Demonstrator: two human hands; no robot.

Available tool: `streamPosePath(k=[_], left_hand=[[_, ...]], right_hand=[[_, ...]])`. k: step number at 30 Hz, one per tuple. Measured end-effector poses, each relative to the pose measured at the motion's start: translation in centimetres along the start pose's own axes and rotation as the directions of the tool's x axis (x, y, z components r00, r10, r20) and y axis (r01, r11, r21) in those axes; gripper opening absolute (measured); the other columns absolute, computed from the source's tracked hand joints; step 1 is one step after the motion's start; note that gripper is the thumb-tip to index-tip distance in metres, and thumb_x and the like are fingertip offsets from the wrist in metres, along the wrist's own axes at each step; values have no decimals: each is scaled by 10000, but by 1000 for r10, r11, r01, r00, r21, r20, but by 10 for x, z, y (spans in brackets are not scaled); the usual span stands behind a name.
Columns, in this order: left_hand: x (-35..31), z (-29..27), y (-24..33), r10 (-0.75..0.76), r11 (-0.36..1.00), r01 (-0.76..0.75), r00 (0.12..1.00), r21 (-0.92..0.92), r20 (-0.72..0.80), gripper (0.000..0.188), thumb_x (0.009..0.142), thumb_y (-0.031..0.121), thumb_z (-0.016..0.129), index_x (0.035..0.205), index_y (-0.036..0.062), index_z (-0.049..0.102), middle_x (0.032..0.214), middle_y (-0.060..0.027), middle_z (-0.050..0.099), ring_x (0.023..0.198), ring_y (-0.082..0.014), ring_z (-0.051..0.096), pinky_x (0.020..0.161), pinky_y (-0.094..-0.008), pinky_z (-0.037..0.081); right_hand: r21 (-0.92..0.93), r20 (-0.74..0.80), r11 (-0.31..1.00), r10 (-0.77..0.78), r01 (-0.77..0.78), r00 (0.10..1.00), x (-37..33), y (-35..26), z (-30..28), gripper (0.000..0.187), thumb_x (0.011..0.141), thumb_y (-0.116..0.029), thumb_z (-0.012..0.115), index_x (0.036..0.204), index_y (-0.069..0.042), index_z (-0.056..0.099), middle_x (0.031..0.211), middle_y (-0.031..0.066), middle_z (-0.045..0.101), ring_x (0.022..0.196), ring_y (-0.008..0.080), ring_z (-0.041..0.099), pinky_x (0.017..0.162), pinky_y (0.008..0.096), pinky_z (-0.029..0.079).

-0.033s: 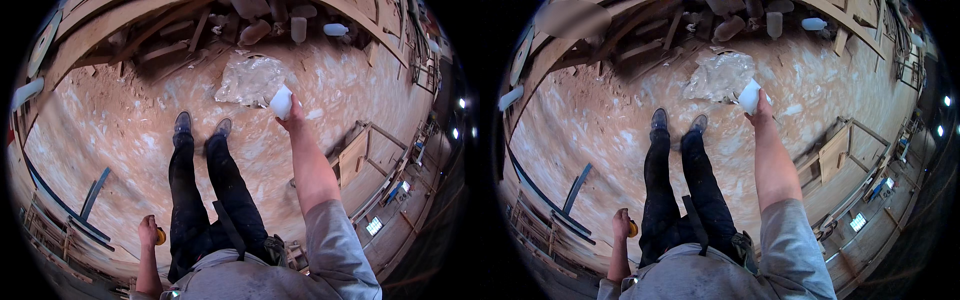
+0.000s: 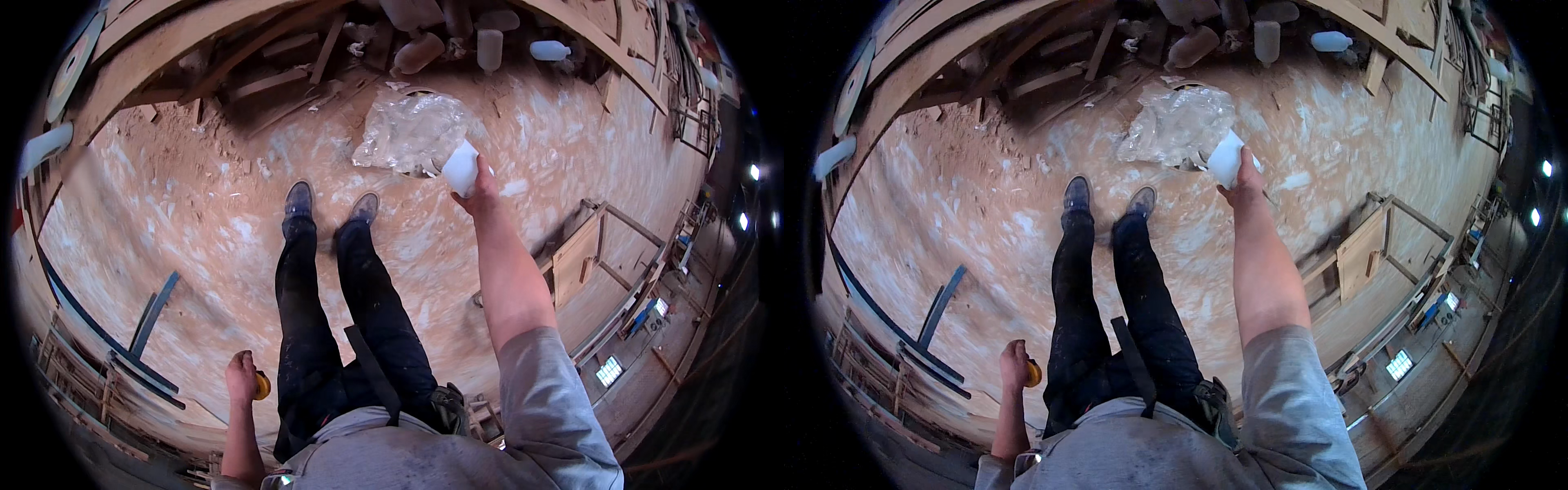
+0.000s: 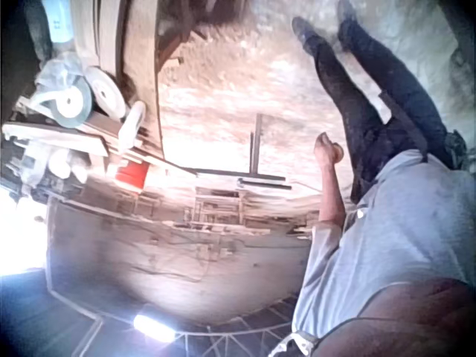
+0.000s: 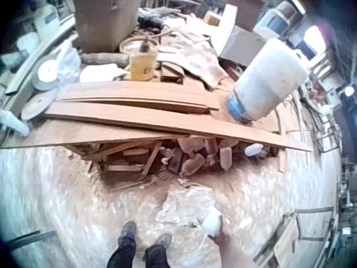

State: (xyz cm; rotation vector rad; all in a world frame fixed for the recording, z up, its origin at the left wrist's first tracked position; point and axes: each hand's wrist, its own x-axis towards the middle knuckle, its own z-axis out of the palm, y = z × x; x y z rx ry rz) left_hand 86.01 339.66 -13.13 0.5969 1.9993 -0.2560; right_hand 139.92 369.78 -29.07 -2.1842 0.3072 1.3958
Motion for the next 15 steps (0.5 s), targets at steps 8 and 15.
streamPosePath(k=[8, 15], left_hand=[[8, -2, -19, -78, 993, 75, 996, -87, -30, 327, 943, 258, 545, 1065, -29, 644, 675, -109, 611, 593, -186, 604, 574, -337, 506], [9, -3, -15, -88, 993, 86, 996, -75, -14, 328, 942, 254, 548, 1068, -35, 638, 683, -104, 605, 604, -172, 600, 570, -330, 500]], right_hand=[[127, 48, 991, 39, -45, 998, 16, 5, -13, 725, 838, -676, 503, 1399, -236, 370, 1419, 28, 423, 1272, 312, 414, 990, 599, 329], [37, -100, 999, 27, -24, 995, -7, 5, 3, 736, 806, -604, 620, 1376, -206, 379, 1398, 64, 424, 1229, 314, 450, 952, 606, 362]])
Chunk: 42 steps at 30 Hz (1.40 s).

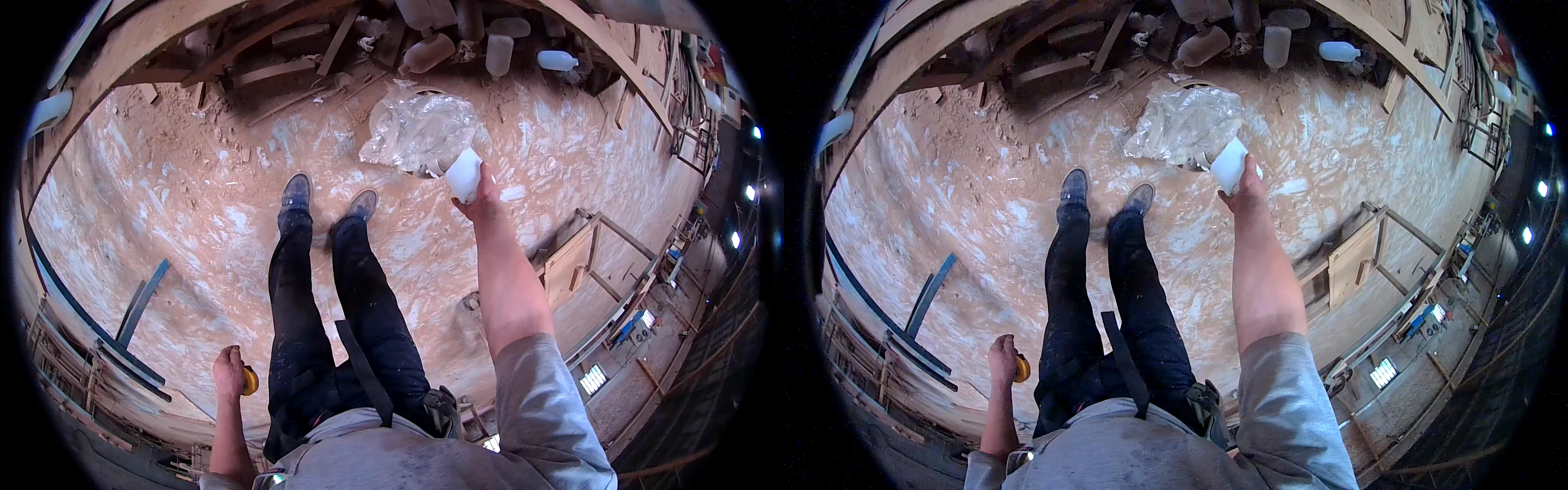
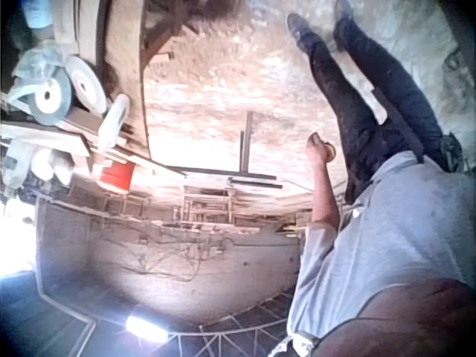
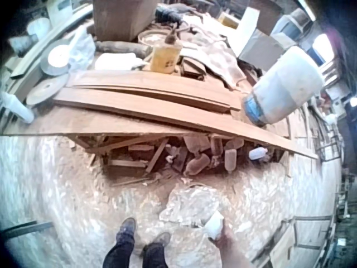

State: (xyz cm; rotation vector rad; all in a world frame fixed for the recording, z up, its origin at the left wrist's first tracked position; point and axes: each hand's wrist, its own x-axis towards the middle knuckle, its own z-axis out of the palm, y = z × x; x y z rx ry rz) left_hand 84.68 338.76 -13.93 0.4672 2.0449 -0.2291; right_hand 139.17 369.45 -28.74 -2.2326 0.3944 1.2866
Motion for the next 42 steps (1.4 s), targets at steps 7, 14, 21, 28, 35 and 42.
streamPosePath(k=[7, 14, 21, 28, 35, 42], left_hand=[[8, 0, -9, -68, 992, 71, 997, -106, 28, 323, 946, 242, 541, 1081, -37, 629, 666, -82, 585, 576, -156, 576, 552, -307, 500], [9, 1, -12, -77, 993, 82, 995, -90, 58, 333, 949, 241, 533, 1075, -53, 624, 663, -86, 586, 562, -159, 576, 535, -311, 513], [22, 4, -32, -64, 994, 68, 996, -84, 55, 334, 944, 246, 537, 1081, -45, 626, 684, -96, 600, 573, -162, 585, 547, -313, 511], [18, -3, -8, -59, 998, 60, 997, -16, 50, 331, 937, 237, 536, 1094, -39, 626, 745, -108, 625, 651, -168, 604, 607, -322, 512], [19, -1, 0, -64, 997, 66, 996, -32, 55, 326, 941, 239, 541, 1093, -37, 625, 760, -103, 625, 654, -158, 593, 612, -317, 514], [23, -4, 10, -65, 997, 67, 996, -34, 57, 325, 944, 237, 547, 1092, -42, 621, 712, -81, 604, 614, -146, 581, 573, -305, 509]], right_hand=[[-389, -419, 919, -229, 54, 879, 25, 4, 21, 1067, 639, -675, 724, 1359, 11, 340, 1406, 214, 392, 1241, 364, 465, 1034, 489, 386], [-538, -484, 843, -324, 16, 813, 18, -1, 42, 1167, 611, -638, 770, 1394, 66, 266, 1383, 253, 407, 1253, 370, 458, 996, 418, 443], [-508, -418, 859, -308, 61, 855, 27, 3, 30, 1164, 626, -601, 774, 1422, 42, 219, 1431, 239, 331, 1274, 378, 415, 998, 470, 407], [-601, -382, 797, -351, 59, 855, 34, 6, 36, 1135, 597, -608, 791, 1412, 0, 286, 1382, 193, 417, 1157, 374, 518, 806, 526, 506], [-486, -284, 849, -377, 207, 881, 24, 10, 21, 1141, 637, -613, 759, 1406, 78, 275, 1415, 292, 354, 1289, 387, 414, 1035, 441, 392], [-274, -285, 928, -330, 254, 900, 13, 10, 17, 1115, 673, -609, 736, 1411, 86, 271, 1420, 259, 378, 1275, 373, 435, 1002, 442, 411]])
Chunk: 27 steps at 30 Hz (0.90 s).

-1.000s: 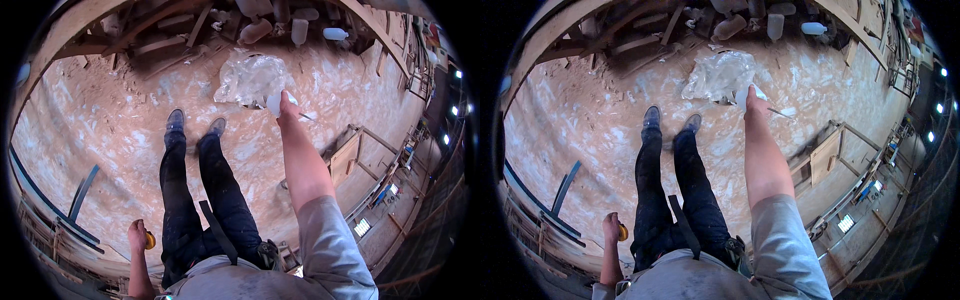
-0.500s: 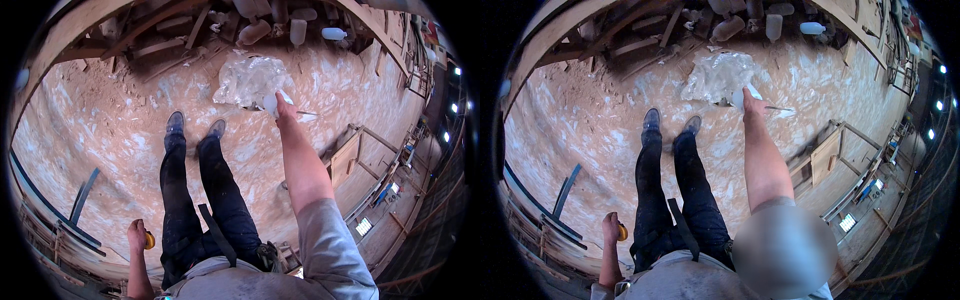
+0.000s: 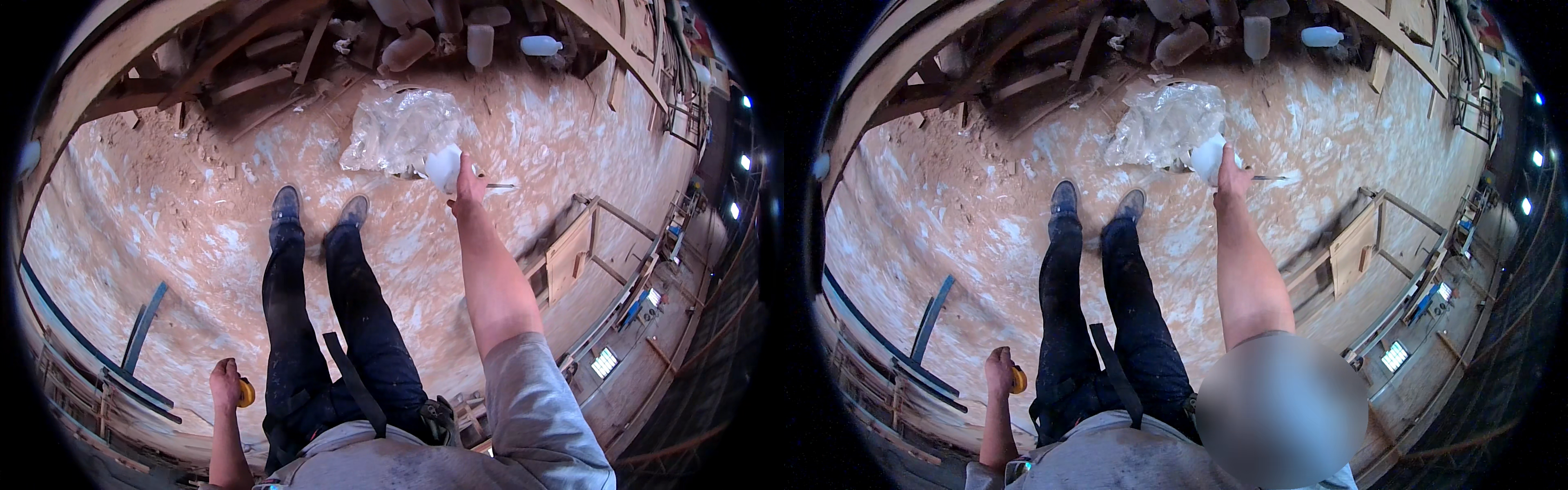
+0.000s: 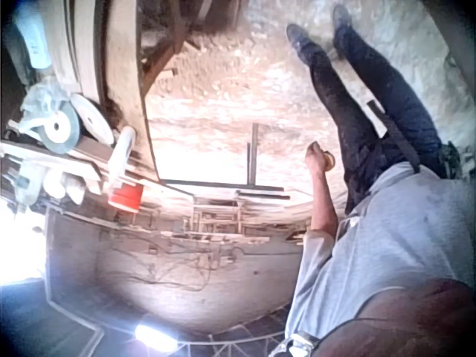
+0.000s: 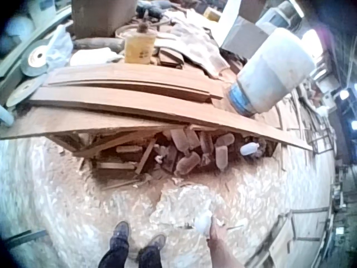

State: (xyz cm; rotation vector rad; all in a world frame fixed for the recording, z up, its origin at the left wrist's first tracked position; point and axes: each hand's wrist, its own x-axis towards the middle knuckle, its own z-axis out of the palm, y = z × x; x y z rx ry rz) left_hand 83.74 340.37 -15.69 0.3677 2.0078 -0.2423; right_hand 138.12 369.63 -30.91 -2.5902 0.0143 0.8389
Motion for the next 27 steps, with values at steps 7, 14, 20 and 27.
streamPosePath(k=[7, 14, 20, 27], left_hand=[[5, -11, 5, 165, 967, -158, 986, 200, -20, 350, 924, 285, 523, 989, -35, 651, 752, -176, 660, 683, -257, 648, 678, -381, 509], [-7, -23, 78, 387, 850, -352, 922, 391, -13, 370, 876, 281, 521, 911, -55, 672, 883, -282, 656, 864, -406, 652, 767, -457, 502], [-42, -6, 170, 436, 899, -438, 896, -10, -89, 309, 861, 210, 593, 891, -94, 639, 764, -163, 661, 694, -259, 643, 662, -372, 506], [-142, 86, 271, 349, 891, -314, 936, -329, 50, 166, 879, 201, 596, 862, 38, 566, 713, -75, 570, 614, -209, 569, 558, -352, 480]], right_hand=[[48, 18, 979, -197, 196, 980, -9, 20, -52, 1015, 746, -487, 744, 1423, 77, 240, 1449, 245, 348, 1330, 323, 372, 1076, 397, 322], [-208, 105, 819, -525, 535, 845, -37, 63, -217, 525, 868, -203, 600, 1268, 81, 415, 1221, 299, 543, 1150, 375, 543, 992, 411, 413], [26, -203, 820, -555, 572, 806, 9, 106, -343, 316, 974, -203, 463, 1197, 8, 540, 897, 77, 608, 818, 147, 593, 725, 291, 488], [309, -195, 917, -199, 253, 960, 83, 149, -464, 295, 994, -288, 442, 1064, -33, 573, 790, 33, 571, 662, 113, 556, 576, 278, 478]])
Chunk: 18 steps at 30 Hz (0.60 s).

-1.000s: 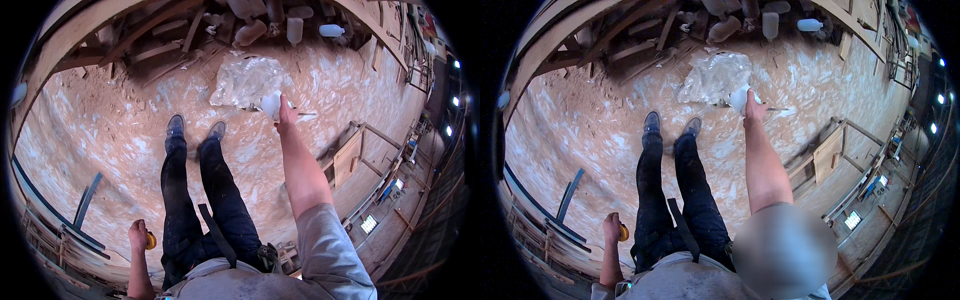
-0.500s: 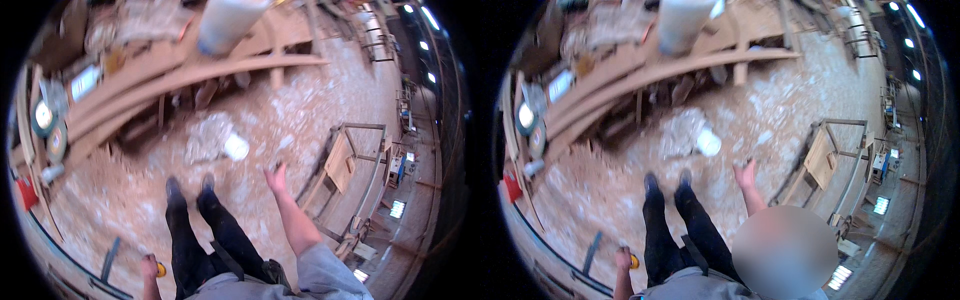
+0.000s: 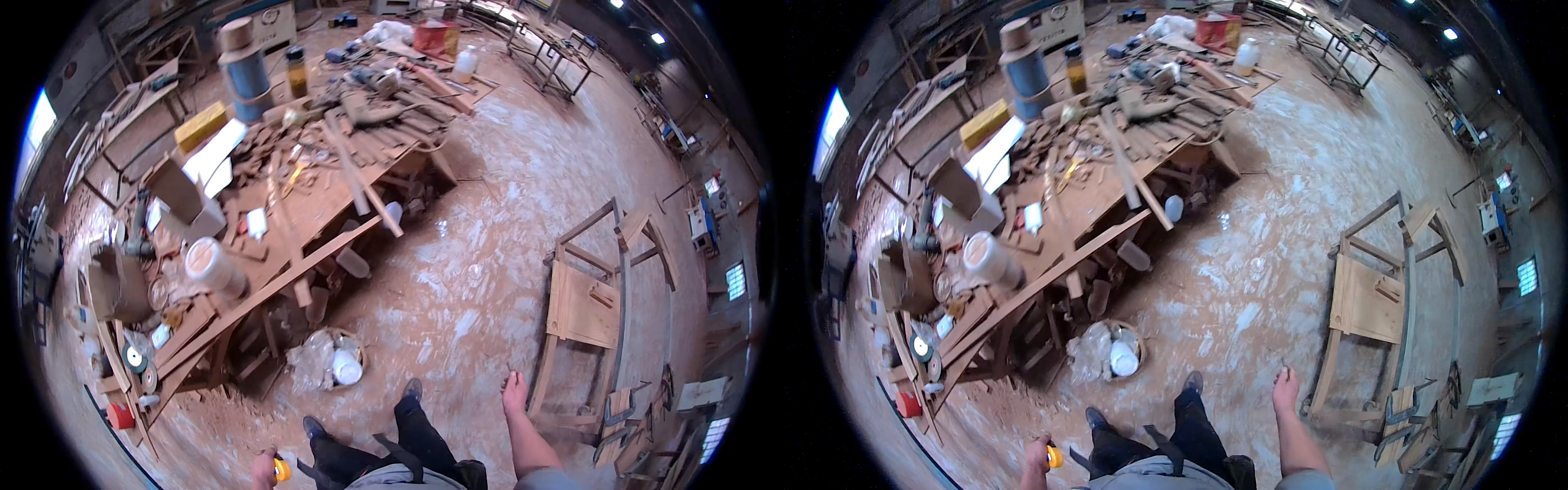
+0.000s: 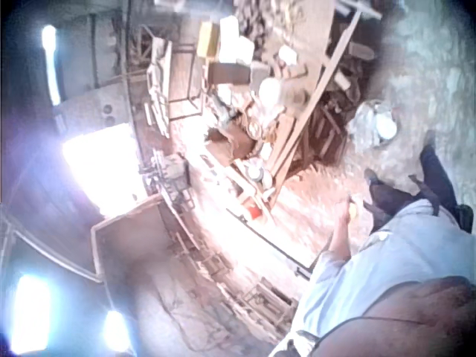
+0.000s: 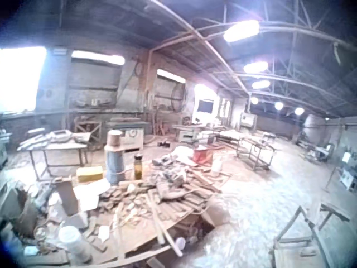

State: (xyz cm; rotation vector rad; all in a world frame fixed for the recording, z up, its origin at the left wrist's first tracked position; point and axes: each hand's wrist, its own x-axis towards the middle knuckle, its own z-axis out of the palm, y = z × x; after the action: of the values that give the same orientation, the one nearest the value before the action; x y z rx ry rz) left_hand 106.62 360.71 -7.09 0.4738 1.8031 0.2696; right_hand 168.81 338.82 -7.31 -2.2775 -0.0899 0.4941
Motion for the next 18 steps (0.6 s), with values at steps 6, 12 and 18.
streamPosePath(k=[6, 12, 18], left_hand=[[-60, 182, 98, -72, 995, 50, 955, 83, 289, 148, 823, 189, 603, 747, 62, 586, 680, -65, 574, 575, -213, 565, 514, -354, 478], [-97, 345, 219, 152, 978, -71, 887, -196, 437, 85, 843, 136, 594, 804, 61, 602, 709, -40, 578, 576, -169, 560, 534, -313, 475], [-67, 465, 314, 152, 866, 89, 892, -493, 427, 142, 805, 57, 605, 941, 22, 623, 780, -46, 608, 659, -162, 567, 599, -283, 496]], right_hand=[[178, -168, 980, 124, -94, 978, 69, -37, -91, 331, 1000, -311, 429, 939, -13, 561, 804, 47, 573, 679, 123, 558, 581, 270, 459], [280, -189, 955, 151, -94, 970, 159, -52, -128, 378, 1008, -377, 404, 1003, -27, 547, 773, 32, 523, 643, 121, 516, 536, 261, 445], [-202, -253, 979, -88, 37, 964, 267, -80, -171, 432, 999, -352, 405, 1037, 41, 582, 940, 152, 590, 801, 286, 578, 715, 383, 485]])
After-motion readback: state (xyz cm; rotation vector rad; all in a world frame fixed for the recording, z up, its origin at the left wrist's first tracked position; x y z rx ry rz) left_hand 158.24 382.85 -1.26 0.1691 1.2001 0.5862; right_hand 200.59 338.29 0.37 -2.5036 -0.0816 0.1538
